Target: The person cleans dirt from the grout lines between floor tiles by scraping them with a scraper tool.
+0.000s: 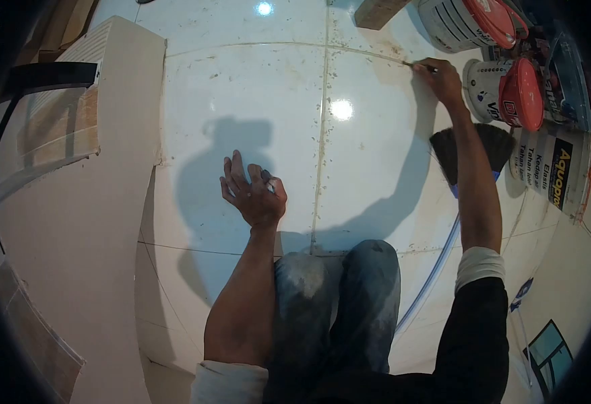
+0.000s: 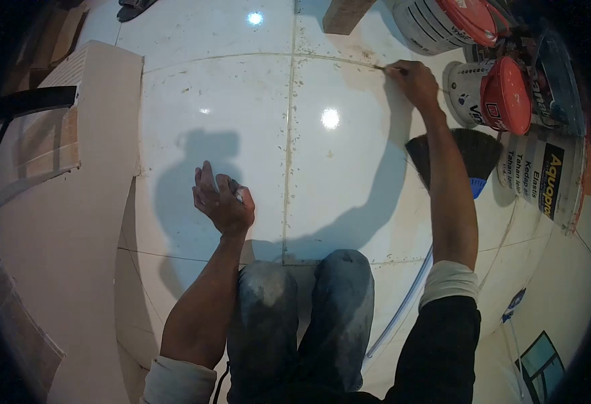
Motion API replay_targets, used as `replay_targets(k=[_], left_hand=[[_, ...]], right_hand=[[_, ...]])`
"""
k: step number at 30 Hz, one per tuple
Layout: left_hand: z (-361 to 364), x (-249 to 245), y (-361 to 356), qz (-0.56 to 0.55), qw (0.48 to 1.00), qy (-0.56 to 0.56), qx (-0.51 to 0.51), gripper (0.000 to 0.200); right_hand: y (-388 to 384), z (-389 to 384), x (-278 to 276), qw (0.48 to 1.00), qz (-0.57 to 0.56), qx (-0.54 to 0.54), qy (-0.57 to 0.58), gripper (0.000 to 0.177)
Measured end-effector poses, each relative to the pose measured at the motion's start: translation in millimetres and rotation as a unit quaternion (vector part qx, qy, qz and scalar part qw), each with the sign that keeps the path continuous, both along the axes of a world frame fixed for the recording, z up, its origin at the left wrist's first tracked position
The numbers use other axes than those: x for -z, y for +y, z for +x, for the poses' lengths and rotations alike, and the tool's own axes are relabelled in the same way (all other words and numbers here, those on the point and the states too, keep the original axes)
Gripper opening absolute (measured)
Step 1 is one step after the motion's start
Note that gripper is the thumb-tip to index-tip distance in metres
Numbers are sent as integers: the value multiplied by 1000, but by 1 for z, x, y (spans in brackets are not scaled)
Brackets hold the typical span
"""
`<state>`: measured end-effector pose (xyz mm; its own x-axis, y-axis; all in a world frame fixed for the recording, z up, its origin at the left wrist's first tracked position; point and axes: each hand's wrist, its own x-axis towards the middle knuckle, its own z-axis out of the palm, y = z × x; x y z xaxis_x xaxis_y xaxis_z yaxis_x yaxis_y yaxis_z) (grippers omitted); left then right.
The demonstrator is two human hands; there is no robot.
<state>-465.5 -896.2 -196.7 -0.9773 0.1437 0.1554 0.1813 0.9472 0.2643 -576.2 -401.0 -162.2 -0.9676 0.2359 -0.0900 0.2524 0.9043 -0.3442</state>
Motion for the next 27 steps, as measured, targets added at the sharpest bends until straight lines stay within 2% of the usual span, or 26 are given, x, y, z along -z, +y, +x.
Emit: replay_targets(k=[4, 7, 9, 10, 12, 14, 15, 16, 17, 19, 21, 22, 23, 24, 25, 27], left_hand=[[1, -3, 1, 7, 1000, -13, -6, 38], [0, -8, 1, 12, 1000, -24, -6, 42], [0, -7, 1, 11, 1000, -23, -6, 43], [-1, -8, 1, 5, 1000, -19, -5, 43], [-1, -9, 0, 12, 999, -29, -9, 45], [0, -7, 0, 18, 999, -40, -12, 46], [1, -5, -1, 17, 1000, -25, -10, 46], [1, -4, -1, 16, 1000, -8, -8, 46], [0, -5, -1, 19, 1000, -6, -7, 46], [1, -8, -1, 15, 1000, -5, -3, 45], [3, -14, -1, 14, 999, -30, -11, 42], [1, -16, 0, 14, 998, -55, -18, 39], [2, -14, -1, 10, 998, -52, -19, 39], [3, -12, -1, 19, 999, -40, -18, 37], [2, -9, -1, 29, 999, -27, -18, 35], [4, -5, -2, 23, 999, -14, -18, 40]], right_hand=[[58, 31, 0, 999, 2, 35, -22, 34], [98, 58, 14, 996, 60, 67, -17, 35], [109, 80, 21, 959, 237, 152, 30, 35], [97, 89, 15, 958, 241, 150, 31, 35], [52, 114, -3, 939, 253, 203, 113, 31], [10, 145, -5, 940, 225, 228, 119, 27], [-24, 167, -12, 955, 147, 189, 174, 25], [-57, 191, -13, 957, 95, 200, 185, 23], [-88, 222, -8, 960, 86, 212, 158, 21], [-143, 278, -1, 968, -12, 228, 108, 17], [-182, 309, -18, 977, 56, 172, 115, 19], [-179, 336, -19, 970, 76, 194, 125, 27], [-163, 372, -14, 963, 95, 215, 134, 37], [-150, 413, -7, 930, 159, 315, 102, 41], [-142, 447, -3, 883, 220, 409, 68, 46], [-148, 492, -10, 805, 352, 476, -36, 50]])
